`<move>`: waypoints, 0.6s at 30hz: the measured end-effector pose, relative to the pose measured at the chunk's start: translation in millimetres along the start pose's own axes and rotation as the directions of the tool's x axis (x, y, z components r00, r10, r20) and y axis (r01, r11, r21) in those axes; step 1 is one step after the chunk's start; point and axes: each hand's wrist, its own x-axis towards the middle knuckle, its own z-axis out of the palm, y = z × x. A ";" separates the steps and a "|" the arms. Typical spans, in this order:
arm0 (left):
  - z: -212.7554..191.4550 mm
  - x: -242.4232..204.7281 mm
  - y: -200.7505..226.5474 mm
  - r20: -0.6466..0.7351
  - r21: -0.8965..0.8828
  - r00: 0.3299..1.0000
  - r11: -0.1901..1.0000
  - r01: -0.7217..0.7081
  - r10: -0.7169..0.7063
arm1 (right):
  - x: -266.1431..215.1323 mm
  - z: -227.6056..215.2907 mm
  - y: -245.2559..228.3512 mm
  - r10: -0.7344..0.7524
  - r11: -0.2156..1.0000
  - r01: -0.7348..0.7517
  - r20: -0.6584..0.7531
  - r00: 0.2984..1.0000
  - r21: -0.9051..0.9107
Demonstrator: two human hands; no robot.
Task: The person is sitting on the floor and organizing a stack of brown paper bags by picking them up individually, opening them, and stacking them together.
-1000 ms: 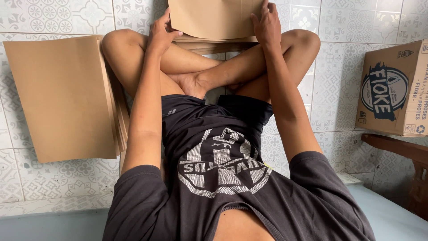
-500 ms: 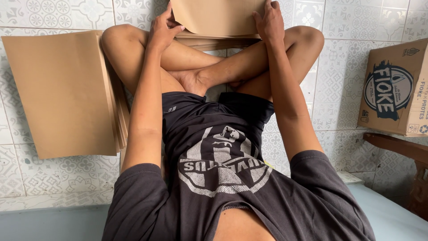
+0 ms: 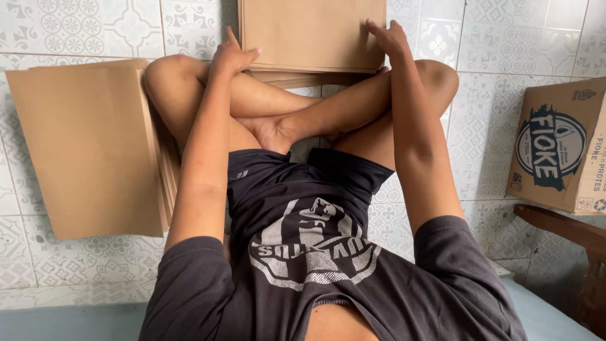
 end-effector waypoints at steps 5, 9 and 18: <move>-8.5 -1.7 26.8 0.218 0.107 0.963 0.985 0.138 -0.159 | 40.5 8.7 7.0 -0.020 0.983 0.028 0.046 0.999 -0.182; 21.8 26.6 -11.3 0.296 0.215 0.954 0.977 -0.015 -0.051 | 20.6 -0.8 -22.4 0.056 0.987 -0.034 0.140 0.989 -0.155; 33.8 28.7 -19.9 0.437 0.227 0.898 0.972 -0.052 -0.054 | 29.5 -1.1 -18.4 0.047 0.997 -0.038 0.137 0.989 -0.066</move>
